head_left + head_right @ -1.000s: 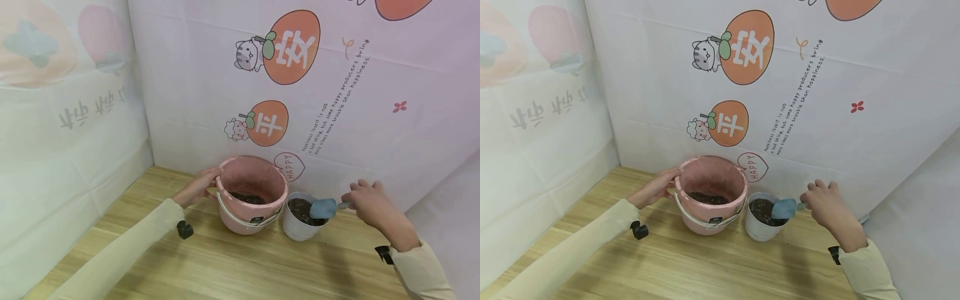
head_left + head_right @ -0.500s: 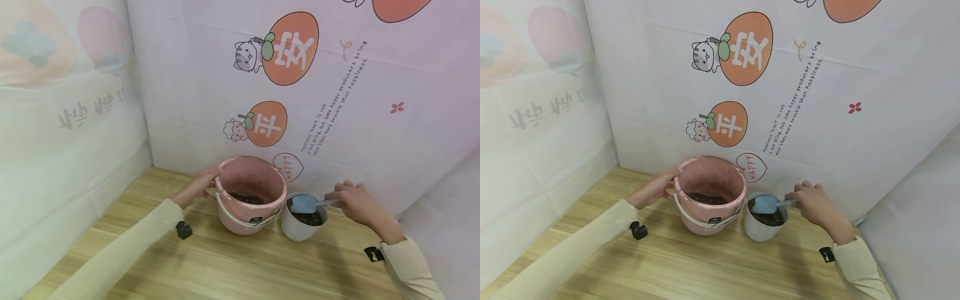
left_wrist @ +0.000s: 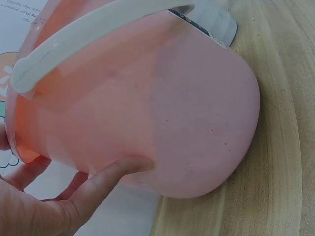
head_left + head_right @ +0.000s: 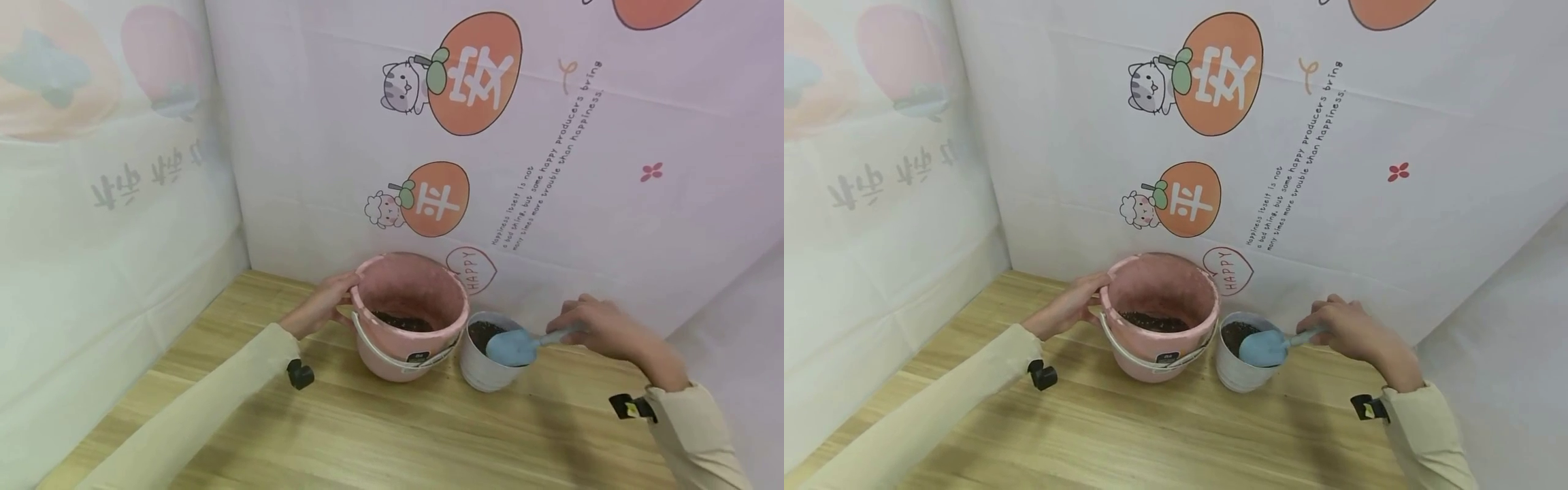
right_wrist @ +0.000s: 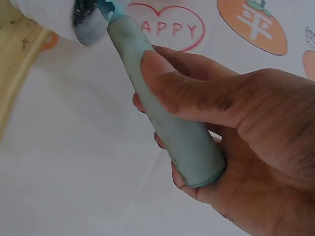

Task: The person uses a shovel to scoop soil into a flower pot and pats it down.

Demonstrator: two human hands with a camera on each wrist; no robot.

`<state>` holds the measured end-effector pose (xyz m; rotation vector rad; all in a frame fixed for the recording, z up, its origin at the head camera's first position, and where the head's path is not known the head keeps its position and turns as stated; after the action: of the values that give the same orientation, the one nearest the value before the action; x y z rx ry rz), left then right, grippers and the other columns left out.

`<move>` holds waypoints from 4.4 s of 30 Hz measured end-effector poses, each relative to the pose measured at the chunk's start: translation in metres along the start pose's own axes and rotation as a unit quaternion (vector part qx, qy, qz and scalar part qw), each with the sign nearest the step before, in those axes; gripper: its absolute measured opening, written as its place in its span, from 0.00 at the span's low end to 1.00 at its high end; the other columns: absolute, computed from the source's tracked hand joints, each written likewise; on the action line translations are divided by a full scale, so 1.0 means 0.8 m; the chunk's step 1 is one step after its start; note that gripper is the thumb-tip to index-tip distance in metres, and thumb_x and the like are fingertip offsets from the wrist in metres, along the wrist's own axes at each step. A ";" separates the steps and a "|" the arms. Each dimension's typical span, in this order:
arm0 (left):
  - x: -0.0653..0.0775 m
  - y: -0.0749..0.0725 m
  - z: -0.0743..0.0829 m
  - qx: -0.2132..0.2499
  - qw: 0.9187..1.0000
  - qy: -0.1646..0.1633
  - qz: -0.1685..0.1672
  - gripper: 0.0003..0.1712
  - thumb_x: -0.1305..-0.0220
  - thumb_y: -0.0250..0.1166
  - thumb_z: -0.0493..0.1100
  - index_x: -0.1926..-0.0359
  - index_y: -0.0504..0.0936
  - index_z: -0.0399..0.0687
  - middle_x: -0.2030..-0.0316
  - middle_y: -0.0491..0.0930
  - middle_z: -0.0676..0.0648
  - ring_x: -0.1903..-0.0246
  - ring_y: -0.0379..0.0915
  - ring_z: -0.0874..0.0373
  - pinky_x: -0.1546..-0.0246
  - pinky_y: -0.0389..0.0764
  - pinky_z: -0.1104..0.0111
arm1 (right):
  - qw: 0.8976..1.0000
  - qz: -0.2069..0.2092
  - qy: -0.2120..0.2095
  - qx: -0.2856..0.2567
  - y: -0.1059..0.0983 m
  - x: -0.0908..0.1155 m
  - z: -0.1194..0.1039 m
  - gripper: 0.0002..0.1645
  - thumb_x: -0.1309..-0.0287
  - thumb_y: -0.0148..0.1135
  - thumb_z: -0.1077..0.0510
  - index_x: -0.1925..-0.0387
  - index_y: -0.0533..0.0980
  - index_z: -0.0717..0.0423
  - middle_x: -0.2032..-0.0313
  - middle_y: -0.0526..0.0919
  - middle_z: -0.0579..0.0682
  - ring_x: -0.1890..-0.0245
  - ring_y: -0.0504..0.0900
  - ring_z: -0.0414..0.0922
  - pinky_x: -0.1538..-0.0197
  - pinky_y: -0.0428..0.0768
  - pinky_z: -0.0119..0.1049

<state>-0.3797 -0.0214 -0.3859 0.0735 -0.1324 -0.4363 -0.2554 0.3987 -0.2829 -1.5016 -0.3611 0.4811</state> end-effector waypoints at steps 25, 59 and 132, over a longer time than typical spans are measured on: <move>0.002 0.000 0.001 -0.008 1.000 0.004 0.004 0.33 0.20 0.51 0.51 0.20 0.63 0.45 0.36 0.72 0.31 0.32 0.68 0.33 0.59 0.92 0.50 | 0.998 0.053 0.020 0.007 0.031 -0.003 -0.002 0.12 0.41 0.73 0.63 0.55 0.89 0.52 0.67 0.81 0.40 0.69 0.68 0.39 0.70 0.63 0.32; 0.000 0.000 0.001 -0.019 1.000 0.003 0.005 0.33 0.21 0.51 0.51 0.21 0.64 0.44 0.31 0.69 0.32 0.31 0.68 0.33 0.60 0.92 0.52 | 0.993 -0.018 0.074 0.094 -0.017 -0.004 -0.034 0.13 0.45 0.74 0.66 0.69 0.90 0.41 0.74 0.72 0.40 0.71 0.60 0.44 0.66 0.52 0.39; 0.001 0.000 -0.001 -0.017 1.000 0.011 0.006 0.33 0.19 0.52 0.52 0.20 0.63 0.46 0.62 0.78 0.47 0.35 0.71 0.33 0.58 0.92 0.49 | 0.988 0.072 0.040 0.134 0.035 -0.035 -0.140 0.23 0.47 0.68 0.74 0.85 0.68 0.53 0.84 0.71 0.47 0.83 0.67 0.41 0.84 0.74 0.39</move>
<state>-0.3784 -0.0218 -0.3868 0.0448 -0.1040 -0.4255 -0.2239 0.2884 -0.3138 -1.2850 -0.1186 0.5577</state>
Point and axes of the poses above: each hand's wrist, its own x-axis away from the middle knuckle, its own y-axis out of the palm, z = x × y, the point moved 5 cm from there along -x, towards the middle knuckle
